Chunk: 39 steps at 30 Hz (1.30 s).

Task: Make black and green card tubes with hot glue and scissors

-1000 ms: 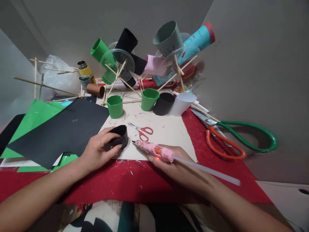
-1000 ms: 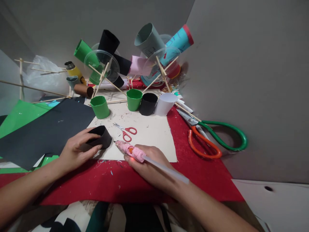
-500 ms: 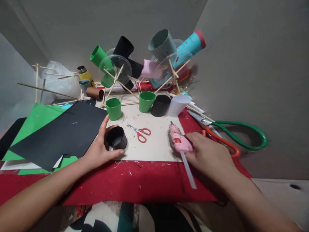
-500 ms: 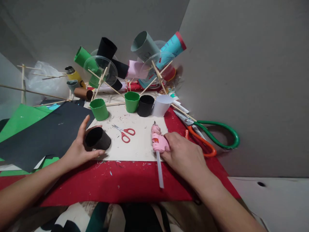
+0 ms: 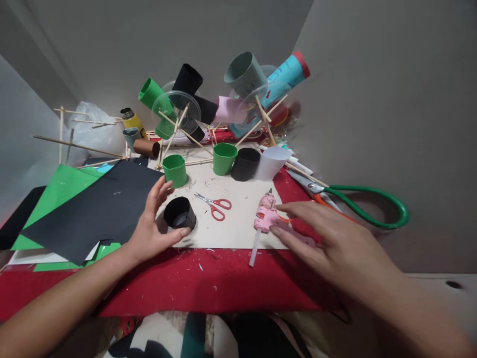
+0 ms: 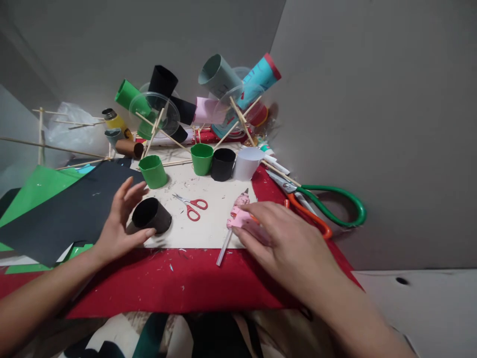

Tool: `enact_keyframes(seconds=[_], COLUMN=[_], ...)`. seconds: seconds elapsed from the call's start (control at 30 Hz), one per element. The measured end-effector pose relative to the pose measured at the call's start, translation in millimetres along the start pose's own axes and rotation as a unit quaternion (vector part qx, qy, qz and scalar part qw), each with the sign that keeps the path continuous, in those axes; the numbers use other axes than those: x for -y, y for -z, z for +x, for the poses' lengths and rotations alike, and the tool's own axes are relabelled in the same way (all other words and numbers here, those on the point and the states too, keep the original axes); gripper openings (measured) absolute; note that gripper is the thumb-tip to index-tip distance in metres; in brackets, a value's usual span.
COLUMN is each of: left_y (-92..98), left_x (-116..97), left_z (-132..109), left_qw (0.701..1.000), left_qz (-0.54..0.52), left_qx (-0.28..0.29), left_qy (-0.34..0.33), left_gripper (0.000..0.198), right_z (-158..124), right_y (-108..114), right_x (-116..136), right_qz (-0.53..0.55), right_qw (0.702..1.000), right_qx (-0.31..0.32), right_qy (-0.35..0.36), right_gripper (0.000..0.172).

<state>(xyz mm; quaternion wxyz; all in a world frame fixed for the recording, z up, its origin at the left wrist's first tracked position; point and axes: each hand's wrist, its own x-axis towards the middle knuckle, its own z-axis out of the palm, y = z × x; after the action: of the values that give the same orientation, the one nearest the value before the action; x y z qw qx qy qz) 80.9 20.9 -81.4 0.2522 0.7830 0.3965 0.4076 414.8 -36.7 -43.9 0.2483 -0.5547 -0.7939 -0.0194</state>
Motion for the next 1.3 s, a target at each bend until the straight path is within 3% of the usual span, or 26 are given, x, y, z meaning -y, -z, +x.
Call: enact_keyframes(seconds=[0.1,0.17,0.3,0.4,0.53,1.03,1.3], left_y=[9.9,14.4,10.9,1.1,-10.2,-17.5,-11.4], left_x=[-16.9,-30.6,-46.3,-44.8,-39.7,-43.5,-46.7], left_z=[-3.5,-3.8,2.9,11.3,19.9,24.2,30.0], left_qw=[0.989,0.971,0.926,0.904,0.889,0.898,0.895], left_qz=[0.094,0.174,0.320,0.372,0.403,0.400,0.404], left_qx=[-0.054,-0.059,0.022,0.065,0.066,0.089,0.115], left_qy=[-0.101,-0.154,-0.201,-0.200,-0.207,-0.157,-0.152], left_gripper=[0.084,0.073,0.059,0.051,0.043,0.035,0.044], right_z=[10.2,17.9,31.3,37.2,40.9,44.6,44.1], right_y=[-0.8,-0.7,-0.5,-6.2,-20.7,-32.3,-26.0], right_x=[23.8,35.6,46.8,48.3,48.0,42.9,41.4], right_qz=[0.063,0.094,0.124,0.137,0.149,0.153,0.172], right_qw=[0.997,0.993,0.989,0.988,0.988,0.988,0.985], right_qx=[-0.027,-0.040,-0.050,-0.054,-0.036,0.007,-0.012], right_qy=[0.037,0.055,0.055,0.043,0.028,0.016,0.009], right_gripper=[0.023,0.019,0.015,0.014,0.014,0.019,0.017])
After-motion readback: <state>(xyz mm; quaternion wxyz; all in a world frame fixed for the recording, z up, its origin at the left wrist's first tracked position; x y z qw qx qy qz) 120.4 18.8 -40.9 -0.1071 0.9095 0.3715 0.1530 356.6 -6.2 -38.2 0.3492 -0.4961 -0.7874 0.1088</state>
